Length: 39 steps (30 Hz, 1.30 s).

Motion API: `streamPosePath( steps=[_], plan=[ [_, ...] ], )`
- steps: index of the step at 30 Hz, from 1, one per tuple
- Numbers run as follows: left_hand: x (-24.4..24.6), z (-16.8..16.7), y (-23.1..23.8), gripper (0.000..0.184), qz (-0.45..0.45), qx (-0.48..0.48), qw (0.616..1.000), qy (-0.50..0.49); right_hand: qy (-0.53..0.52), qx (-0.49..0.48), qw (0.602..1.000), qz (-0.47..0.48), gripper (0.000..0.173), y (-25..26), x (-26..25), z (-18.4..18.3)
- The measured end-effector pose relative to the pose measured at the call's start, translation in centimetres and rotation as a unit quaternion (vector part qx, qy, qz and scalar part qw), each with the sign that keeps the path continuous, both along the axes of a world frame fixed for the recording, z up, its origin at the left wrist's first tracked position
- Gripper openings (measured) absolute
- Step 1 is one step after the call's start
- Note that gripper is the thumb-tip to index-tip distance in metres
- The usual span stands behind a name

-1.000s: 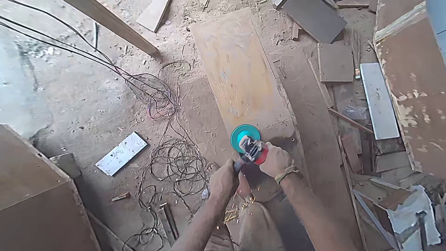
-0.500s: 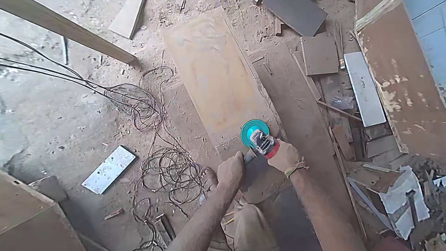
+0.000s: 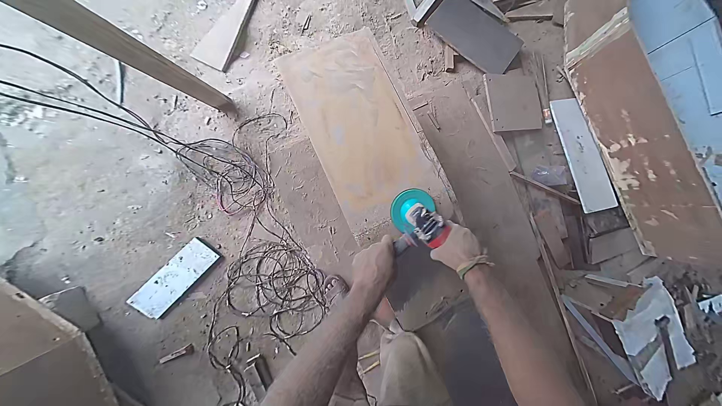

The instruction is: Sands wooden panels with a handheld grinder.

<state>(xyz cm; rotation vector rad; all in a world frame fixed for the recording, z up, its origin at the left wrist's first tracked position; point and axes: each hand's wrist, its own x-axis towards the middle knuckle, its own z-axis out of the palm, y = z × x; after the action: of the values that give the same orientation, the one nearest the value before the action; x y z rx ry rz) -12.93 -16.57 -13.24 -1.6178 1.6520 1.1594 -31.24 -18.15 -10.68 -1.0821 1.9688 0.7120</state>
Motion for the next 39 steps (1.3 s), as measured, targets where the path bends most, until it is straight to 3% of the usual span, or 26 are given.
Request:
streamPosePath(
  steps=[4,8,13,20,24,29,35,39],
  plan=[
    [6.4,-1.1,4.1,0.035,0.055,0.01,0.996,-0.068,-0.065,0.031,0.993,0.095,0.071,0.5,6.5,0.2],
    [8.7,-1.2,4.2,0.036,0.101,0.015,0.993,-0.066,-0.102,0.047,0.982,0.152,0.065,-1.7,8.9,0.9],
    [4.2,-0.2,0.1,0.041,0.071,0.039,0.996,-0.031,-0.065,0.063,0.986,0.141,0.061,-5.0,4.5,2.3],
    [-4.6,1.2,-5.3,0.033,-0.013,0.041,0.999,0.033,0.043,0.038,0.998,0.004,0.069,-5.5,-4.1,1.9],
    [-6.3,1.7,-7.7,0.031,-0.023,0.019,0.997,0.071,0.07,0.019,0.996,-0.059,0.08,-6.2,-5.7,1.6],
    [-0.2,0.6,-5.7,0.034,0.018,0.02,0.999,0.044,0.029,0.019,0.999,0.016,0.075,-6.4,0.2,2.0],
    [10.5,-1.2,-2.4,0.034,0.065,0.016,0.997,-0.043,-0.126,0.044,0.982,0.135,0.058,-6.7,9.6,2.1],
    [11.0,-1.6,-2.0,0.033,0.082,0.018,0.995,-0.051,-0.142,0.044,0.977,0.152,0.059,-7.2,9.8,1.6]
  ],
)
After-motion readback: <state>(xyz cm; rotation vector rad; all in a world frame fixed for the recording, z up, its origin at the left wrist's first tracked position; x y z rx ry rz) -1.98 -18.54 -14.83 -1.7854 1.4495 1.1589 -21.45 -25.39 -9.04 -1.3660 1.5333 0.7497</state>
